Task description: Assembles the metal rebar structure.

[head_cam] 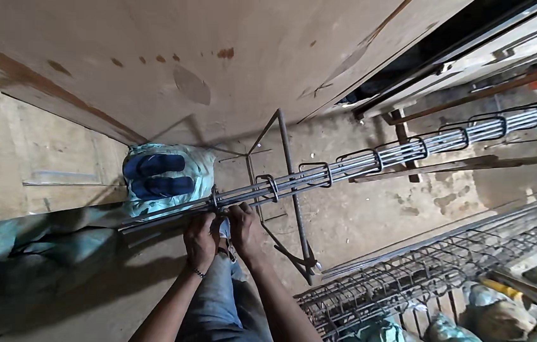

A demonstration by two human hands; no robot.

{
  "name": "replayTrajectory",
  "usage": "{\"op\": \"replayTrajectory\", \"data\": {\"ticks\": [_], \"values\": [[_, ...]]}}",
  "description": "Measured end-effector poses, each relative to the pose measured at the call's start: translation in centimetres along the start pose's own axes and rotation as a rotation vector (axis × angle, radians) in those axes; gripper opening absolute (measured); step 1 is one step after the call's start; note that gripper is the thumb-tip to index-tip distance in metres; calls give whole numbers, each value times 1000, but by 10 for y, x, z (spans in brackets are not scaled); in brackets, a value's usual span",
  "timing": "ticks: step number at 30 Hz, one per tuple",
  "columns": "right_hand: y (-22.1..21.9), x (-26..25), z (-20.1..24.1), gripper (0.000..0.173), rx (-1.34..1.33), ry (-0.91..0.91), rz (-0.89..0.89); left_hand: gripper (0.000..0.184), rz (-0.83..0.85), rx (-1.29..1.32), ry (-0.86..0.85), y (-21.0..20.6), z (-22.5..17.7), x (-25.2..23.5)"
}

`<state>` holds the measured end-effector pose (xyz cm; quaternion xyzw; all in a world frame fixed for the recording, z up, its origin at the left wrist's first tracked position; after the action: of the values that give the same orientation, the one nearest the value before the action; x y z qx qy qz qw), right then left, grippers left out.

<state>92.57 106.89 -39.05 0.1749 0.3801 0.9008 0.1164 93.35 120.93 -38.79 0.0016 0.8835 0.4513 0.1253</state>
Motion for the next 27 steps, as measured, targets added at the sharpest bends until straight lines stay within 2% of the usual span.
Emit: {"op": "replayTrajectory", "data": {"ticks": [6,9,10,13,15,17,20,23,27], "values": [[-3,7,0,22,49,-11,-165,11,36,61,50,0,10,-2],[-1,15,-10,36,-67,-57,-194,7,81,83,100,-1,12,-3],[1,18,-14,39,-103,-24,-237,5,88,82,111,-1,12,-4],[6,25,-14,17,-70,272,-346,14,79,54,111,1,10,-6],[8,27,-6,20,22,443,-301,21,80,36,100,0,11,-5],[7,27,0,28,113,558,-237,16,93,27,95,0,12,-5],[5,25,6,30,210,665,-206,12,114,28,106,0,11,-6],[4,22,10,28,260,704,-168,11,116,41,105,-1,14,-5],[0,15,7,24,258,653,-86,8,103,101,120,-1,13,-3]]}}
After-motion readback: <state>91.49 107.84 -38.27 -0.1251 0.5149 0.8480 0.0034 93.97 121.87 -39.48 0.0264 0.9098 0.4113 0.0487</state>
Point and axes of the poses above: each hand's wrist, its own x-axis away from the middle knuckle, its own y-axis out of the back of the hand, z = x × y, the point moved 7 cm from there along -x, towards the middle knuckle, and after that the axes turned 5 degrees about -z, right-handed, at the moved point
